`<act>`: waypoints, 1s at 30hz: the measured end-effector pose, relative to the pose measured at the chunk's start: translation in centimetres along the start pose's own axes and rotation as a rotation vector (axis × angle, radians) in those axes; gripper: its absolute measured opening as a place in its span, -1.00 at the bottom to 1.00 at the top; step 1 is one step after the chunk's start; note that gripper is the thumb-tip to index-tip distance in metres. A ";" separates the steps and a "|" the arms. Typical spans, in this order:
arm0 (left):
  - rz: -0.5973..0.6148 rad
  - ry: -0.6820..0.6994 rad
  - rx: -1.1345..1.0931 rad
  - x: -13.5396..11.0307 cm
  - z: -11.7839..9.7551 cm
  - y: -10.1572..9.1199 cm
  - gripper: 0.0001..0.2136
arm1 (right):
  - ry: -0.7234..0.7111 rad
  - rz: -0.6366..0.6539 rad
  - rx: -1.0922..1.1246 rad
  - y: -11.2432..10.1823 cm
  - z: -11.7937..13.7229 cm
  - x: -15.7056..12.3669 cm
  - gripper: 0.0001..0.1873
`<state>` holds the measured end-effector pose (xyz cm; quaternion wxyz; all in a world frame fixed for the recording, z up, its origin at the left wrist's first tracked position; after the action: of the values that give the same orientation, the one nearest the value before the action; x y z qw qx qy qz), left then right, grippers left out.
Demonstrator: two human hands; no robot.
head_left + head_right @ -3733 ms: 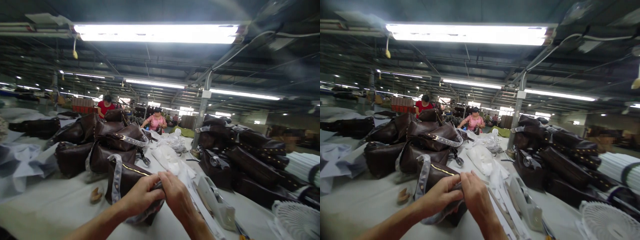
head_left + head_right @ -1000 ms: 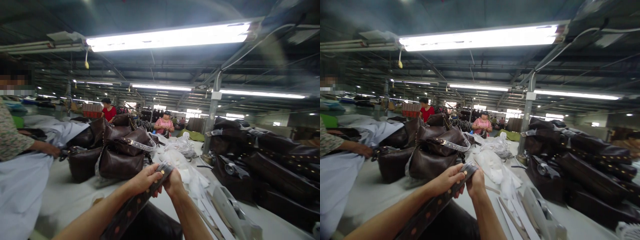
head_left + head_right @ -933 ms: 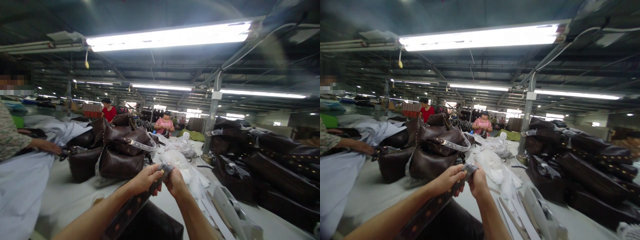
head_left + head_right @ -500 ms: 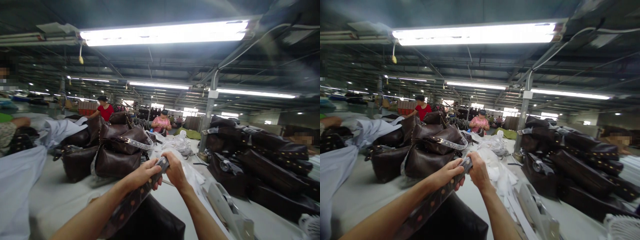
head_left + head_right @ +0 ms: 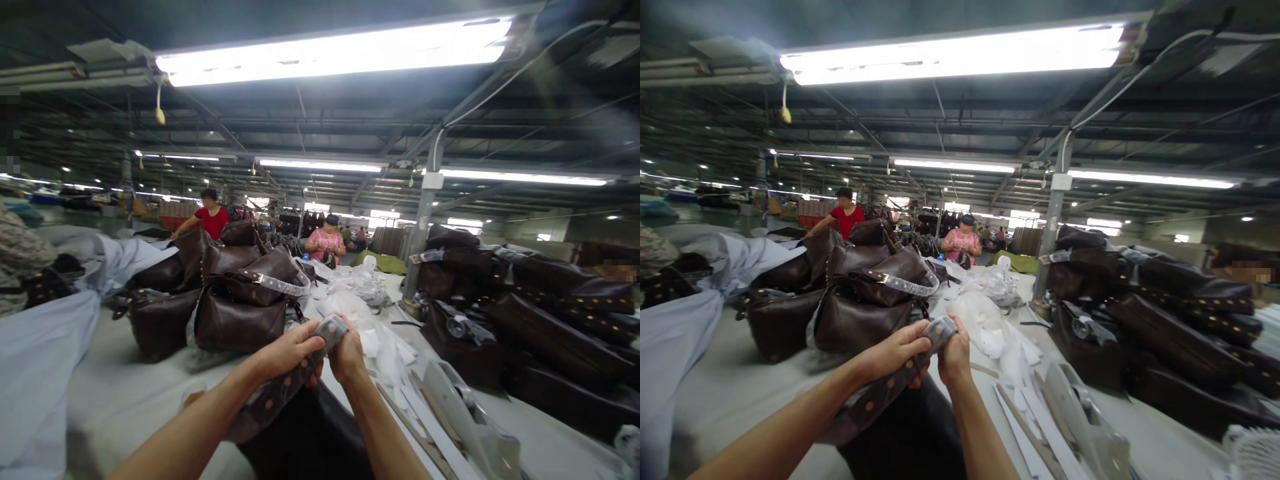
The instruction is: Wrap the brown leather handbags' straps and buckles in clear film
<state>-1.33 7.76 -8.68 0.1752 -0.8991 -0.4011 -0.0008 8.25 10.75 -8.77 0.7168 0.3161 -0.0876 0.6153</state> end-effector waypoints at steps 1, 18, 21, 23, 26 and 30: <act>-0.023 -0.005 0.004 0.1 0.2 -0.3 -0.82 | 0.000 0.008 -0.012 -0.1 -0.2 0.0 -0.91; 0.090 -0.055 -0.031 -1.6 -2.2 -0.6 -0.65 | -0.532 0.186 -0.656 1.1 6.7 -1.0 -0.70; 0.112 -0.009 0.018 -1.9 -2.6 -0.4 -0.66 | -0.283 0.072 -0.378 0.3 5.6 -0.8 -0.72; 0.136 0.012 0.037 -2.1 -2.8 -0.1 -0.66 | -0.126 0.008 -0.184 0.1 4.6 -0.7 -0.74; 0.141 0.039 -0.021 -2.0 -3.0 0.4 -0.65 | 0.012 -0.058 0.035 0.2 3.2 -0.8 -0.80; 0.126 0.033 -0.052 -1.1 -2.5 0.8 -0.62 | 0.088 -0.020 0.149 1.3 1.6 -1.2 -0.80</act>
<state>-1.13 5.72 -6.79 0.1581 -0.9268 -0.3404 -0.0148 7.15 8.90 -7.72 0.7004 0.3422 -0.0067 0.6263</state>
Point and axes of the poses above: each hand's wrist, its own x-axis towards the middle knuckle, its own y-axis out of the palm, z = x × y, the point moved 8 cm from there along x, towards the middle knuckle, and after that the axes turned 8 degrees about x, right-handed, at the moved point
